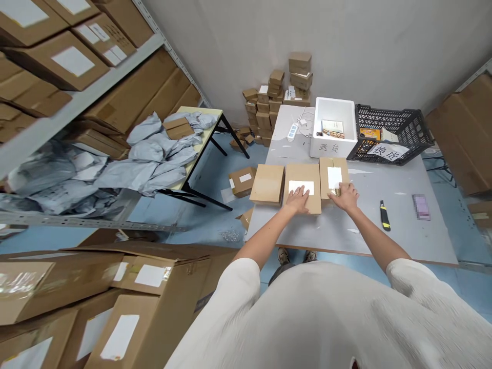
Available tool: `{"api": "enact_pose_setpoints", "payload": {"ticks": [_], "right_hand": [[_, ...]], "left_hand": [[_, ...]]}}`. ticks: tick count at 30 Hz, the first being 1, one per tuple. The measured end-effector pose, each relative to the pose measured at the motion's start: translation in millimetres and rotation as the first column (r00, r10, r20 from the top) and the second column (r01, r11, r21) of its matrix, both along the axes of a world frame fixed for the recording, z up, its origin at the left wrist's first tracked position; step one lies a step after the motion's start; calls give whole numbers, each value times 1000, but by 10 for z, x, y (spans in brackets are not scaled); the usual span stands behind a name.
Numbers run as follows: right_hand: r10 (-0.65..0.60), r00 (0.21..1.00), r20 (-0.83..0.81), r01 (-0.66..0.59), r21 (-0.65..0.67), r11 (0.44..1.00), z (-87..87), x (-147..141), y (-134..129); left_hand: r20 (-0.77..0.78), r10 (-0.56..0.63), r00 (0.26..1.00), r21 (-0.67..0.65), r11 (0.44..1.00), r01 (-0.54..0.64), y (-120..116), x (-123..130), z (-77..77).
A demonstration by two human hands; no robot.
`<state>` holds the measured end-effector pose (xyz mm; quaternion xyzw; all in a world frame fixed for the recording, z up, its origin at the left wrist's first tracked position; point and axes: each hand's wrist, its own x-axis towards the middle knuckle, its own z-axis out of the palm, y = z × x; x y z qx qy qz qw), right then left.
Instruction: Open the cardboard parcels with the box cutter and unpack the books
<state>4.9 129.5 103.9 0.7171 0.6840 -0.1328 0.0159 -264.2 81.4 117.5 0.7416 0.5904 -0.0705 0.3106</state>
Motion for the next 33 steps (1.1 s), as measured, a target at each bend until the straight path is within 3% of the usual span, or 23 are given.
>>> {"api": "enact_pose_setpoints", "payload": {"ticks": [5,11,20,26,33], "right_hand": [[-62,998,10,62,-5,998,3,-192,-153],[-112,992,54,114,-40,993,79,-225,-333],[-185,982,28,187,-70,980,102,-148,-481],[-146,989,3,146,-59,987,72,185,-441],[89,996,-5,-89,-93,992,100,953,-59]], "left_hand": [[22,-5,1000,-23,1000,6,82,-139,-30],[8,-39,999,5,999,39,4,-143,-29],[128,-151,980,161,978,129,-27,308,112],[97,-304,948,260,927,271,-9,721,190],[64,-309,949,290,915,279,43,1259,187]]}}
